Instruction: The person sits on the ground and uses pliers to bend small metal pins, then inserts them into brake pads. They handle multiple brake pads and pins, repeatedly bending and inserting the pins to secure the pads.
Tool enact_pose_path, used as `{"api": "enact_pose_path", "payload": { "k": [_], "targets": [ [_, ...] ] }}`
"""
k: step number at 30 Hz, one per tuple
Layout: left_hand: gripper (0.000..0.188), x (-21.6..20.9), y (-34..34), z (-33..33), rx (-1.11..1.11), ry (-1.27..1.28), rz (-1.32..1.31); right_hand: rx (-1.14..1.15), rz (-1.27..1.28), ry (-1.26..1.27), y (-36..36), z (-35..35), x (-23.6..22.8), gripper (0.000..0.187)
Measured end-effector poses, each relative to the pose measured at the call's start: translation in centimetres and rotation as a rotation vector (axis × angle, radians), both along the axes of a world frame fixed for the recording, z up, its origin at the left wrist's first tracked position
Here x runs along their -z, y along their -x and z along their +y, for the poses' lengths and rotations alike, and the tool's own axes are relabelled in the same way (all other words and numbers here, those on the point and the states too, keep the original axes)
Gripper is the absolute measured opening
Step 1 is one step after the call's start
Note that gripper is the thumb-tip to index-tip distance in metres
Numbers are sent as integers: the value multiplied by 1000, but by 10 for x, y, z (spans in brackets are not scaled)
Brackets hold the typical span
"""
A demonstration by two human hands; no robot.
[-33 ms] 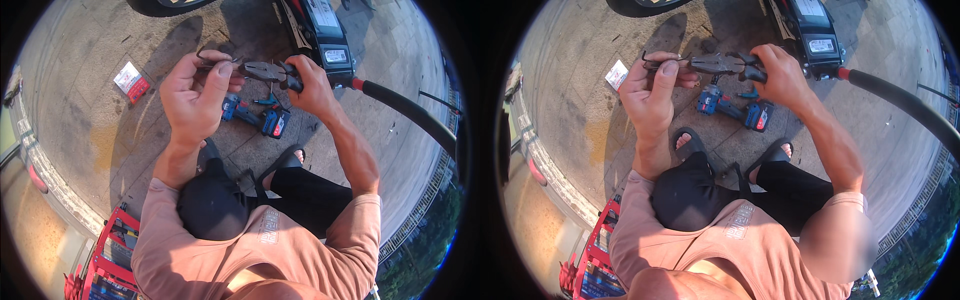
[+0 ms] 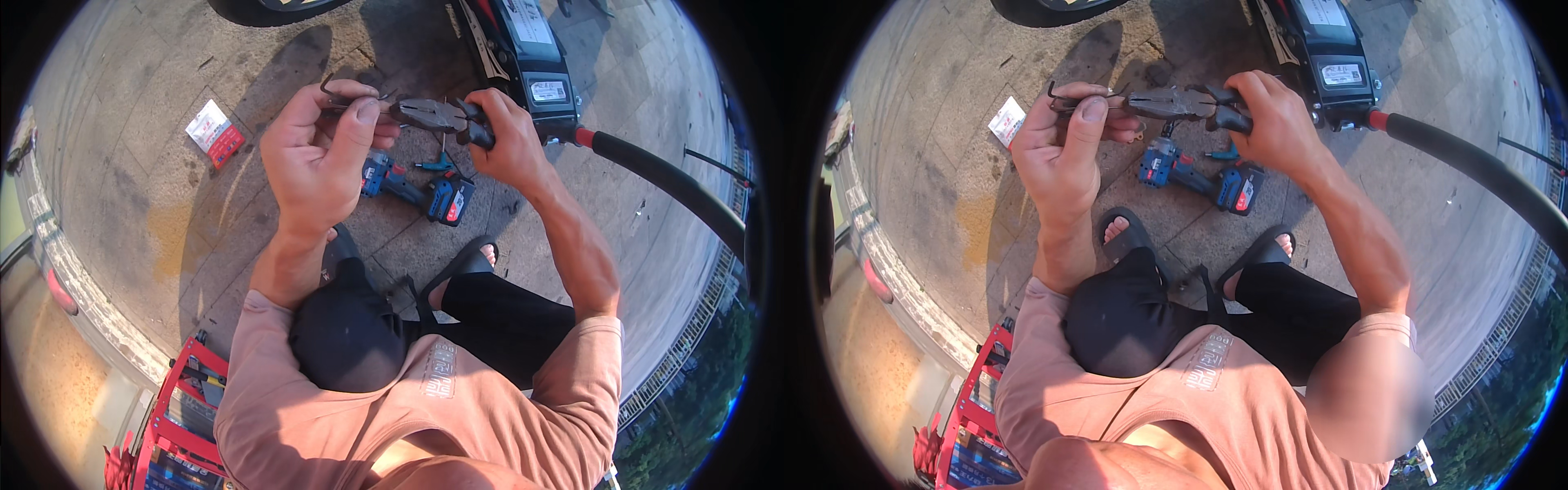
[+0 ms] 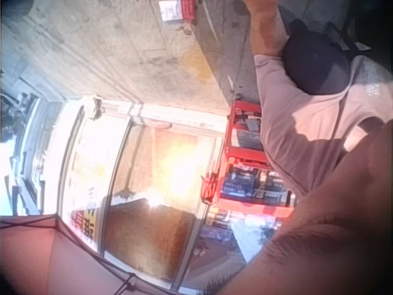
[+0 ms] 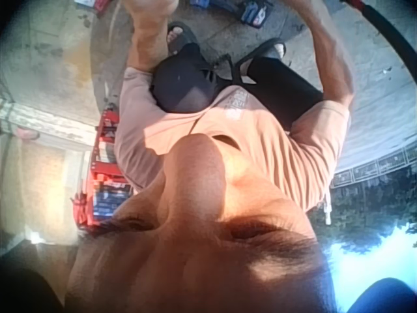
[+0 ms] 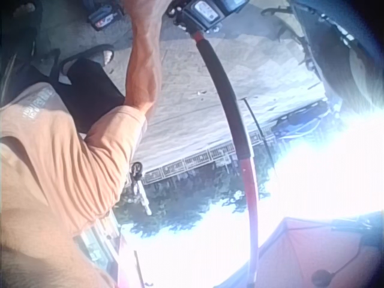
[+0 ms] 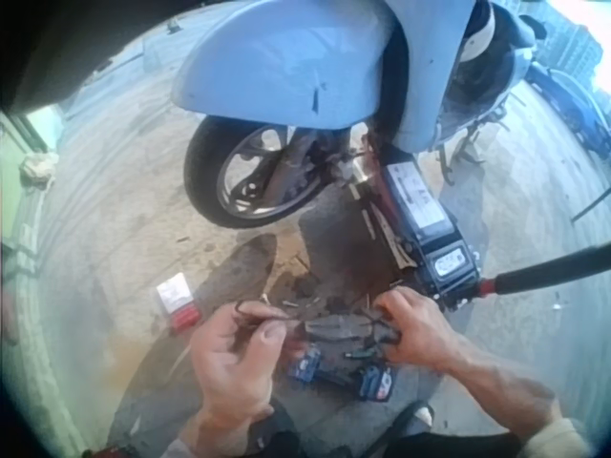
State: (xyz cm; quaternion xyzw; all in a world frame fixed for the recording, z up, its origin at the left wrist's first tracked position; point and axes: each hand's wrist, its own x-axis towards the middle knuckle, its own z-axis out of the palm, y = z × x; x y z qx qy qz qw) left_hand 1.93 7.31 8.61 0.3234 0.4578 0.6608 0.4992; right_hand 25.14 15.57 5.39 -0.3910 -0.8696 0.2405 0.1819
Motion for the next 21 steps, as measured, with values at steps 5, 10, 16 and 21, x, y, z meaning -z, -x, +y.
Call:
{"api": "enact_pose_path", "payload": {
  "k": [5,10,16,21],
  "targets": [
    [16,-2,6,1,24,20,-20,-1,-14,-44,6,1,-3,46],
    [17,5,11,6,38,84,10,-31,-233,-290,5,5,-20,49],
    [20,23,26,15,58,194,-80,-18,-264,62,6,4,-31,46],
    [20,29,32,15,63,191,-83,-58,-315,-2,7,10,-37,40]
  ]
}}
